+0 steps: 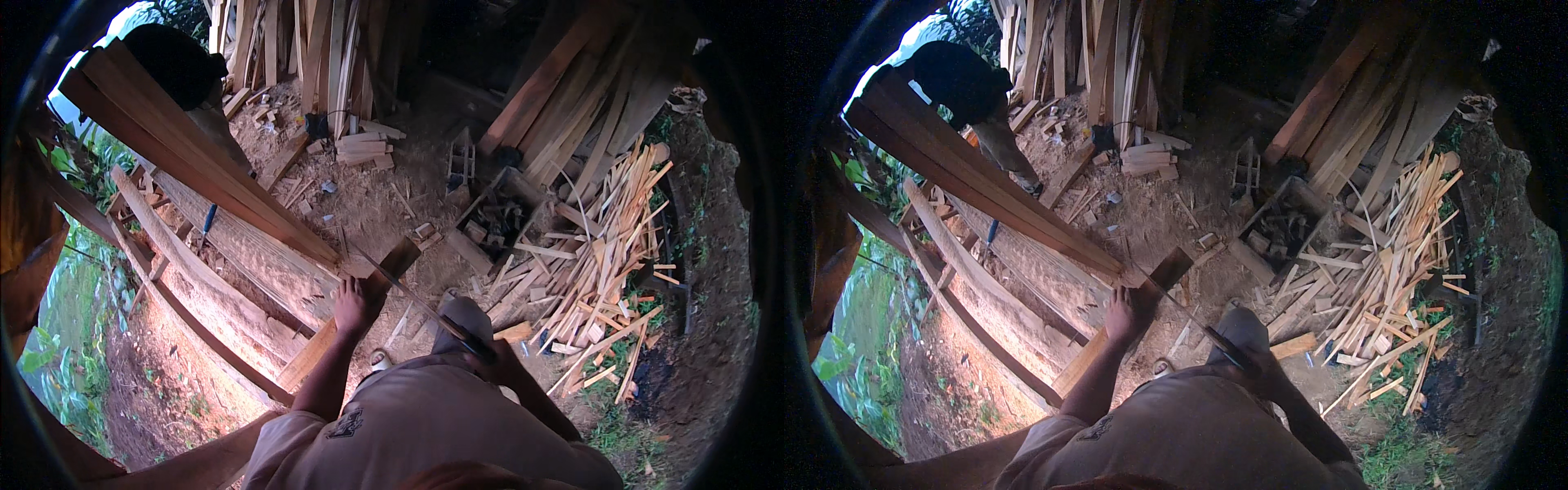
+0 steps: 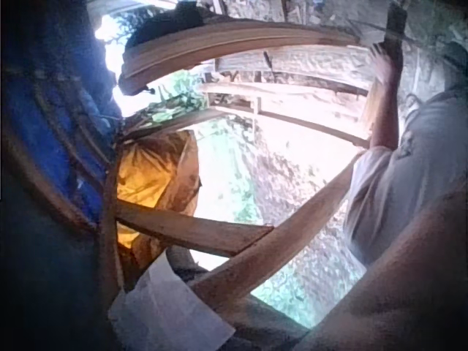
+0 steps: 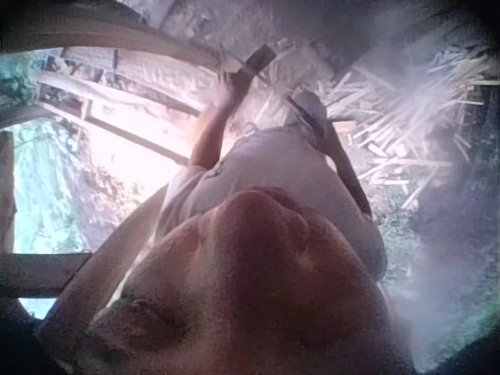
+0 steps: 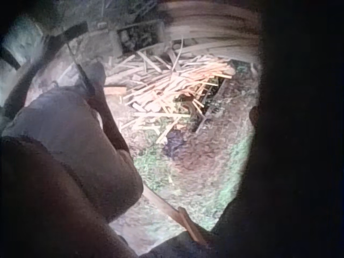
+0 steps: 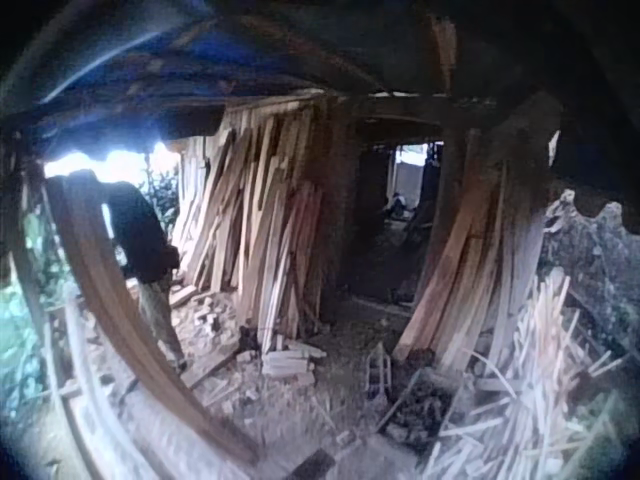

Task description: The person repeatedly splits small wooden planks using a machete on a wooden workbench. They pick up planks from a pile, position them on the bench, and strike them to split the wood into smaller pieces. The split pieces fall to the ground.

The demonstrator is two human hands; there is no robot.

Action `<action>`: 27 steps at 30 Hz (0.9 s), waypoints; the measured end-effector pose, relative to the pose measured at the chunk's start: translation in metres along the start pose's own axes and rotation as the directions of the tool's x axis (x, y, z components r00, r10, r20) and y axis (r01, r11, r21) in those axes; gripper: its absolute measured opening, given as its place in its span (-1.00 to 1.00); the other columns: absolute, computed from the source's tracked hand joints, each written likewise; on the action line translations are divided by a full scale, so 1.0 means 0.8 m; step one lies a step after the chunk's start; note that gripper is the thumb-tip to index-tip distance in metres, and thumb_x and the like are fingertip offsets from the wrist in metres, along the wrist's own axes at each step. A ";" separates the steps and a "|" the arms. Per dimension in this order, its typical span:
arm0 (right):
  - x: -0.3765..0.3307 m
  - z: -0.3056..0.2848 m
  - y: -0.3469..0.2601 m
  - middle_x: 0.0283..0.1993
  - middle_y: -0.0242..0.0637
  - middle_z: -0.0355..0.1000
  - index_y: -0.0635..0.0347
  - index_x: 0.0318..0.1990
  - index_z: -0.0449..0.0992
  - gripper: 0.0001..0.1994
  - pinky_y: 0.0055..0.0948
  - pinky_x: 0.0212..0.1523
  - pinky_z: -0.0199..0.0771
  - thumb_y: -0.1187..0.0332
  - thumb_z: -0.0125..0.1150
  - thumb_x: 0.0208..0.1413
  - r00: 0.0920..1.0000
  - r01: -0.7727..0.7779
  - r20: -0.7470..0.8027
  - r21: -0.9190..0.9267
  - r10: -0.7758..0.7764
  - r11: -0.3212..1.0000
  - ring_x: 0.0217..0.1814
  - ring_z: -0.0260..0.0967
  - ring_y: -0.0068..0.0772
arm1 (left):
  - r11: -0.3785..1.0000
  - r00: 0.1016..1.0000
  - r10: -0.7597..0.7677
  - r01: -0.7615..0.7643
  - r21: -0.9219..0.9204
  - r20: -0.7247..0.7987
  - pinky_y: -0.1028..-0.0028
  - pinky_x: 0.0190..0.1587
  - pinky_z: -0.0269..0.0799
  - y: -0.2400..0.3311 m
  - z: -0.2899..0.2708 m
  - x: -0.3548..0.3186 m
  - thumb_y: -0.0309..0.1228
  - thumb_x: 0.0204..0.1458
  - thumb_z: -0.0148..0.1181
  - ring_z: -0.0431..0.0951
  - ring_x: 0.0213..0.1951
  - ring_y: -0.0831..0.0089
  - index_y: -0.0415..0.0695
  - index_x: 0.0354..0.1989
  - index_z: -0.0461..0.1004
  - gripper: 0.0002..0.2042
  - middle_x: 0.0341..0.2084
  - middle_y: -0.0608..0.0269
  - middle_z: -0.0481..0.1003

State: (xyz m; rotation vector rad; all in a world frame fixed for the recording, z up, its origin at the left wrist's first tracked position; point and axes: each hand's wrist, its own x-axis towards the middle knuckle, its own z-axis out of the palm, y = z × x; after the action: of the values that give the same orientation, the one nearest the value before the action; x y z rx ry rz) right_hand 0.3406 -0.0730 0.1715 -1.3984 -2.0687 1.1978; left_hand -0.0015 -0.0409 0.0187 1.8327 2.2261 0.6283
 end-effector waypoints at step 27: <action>-0.002 0.024 0.044 -0.67 -0.37 0.40 0.20 -0.48 0.58 -0.72 -0.35 -0.55 0.32 0.22 0.45 0.14 0.989 0.126 -0.063 -0.079 -0.131 0.989 -0.59 0.43 -0.51 | 0.999 0.999 -0.032 0.032 0.028 0.012 0.08 0.18 0.32 0.006 -0.010 0.001 0.11 0.05 0.32 0.40 0.12 0.01 -0.26 0.05 0.47 -0.36 -0.01 -0.02 0.44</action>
State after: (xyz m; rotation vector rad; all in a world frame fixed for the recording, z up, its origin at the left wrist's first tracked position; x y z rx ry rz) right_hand 0.3480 -0.0775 0.1320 -1.2976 -2.1408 1.0172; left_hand -0.0001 -0.0413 0.0280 1.8048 2.2631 0.5815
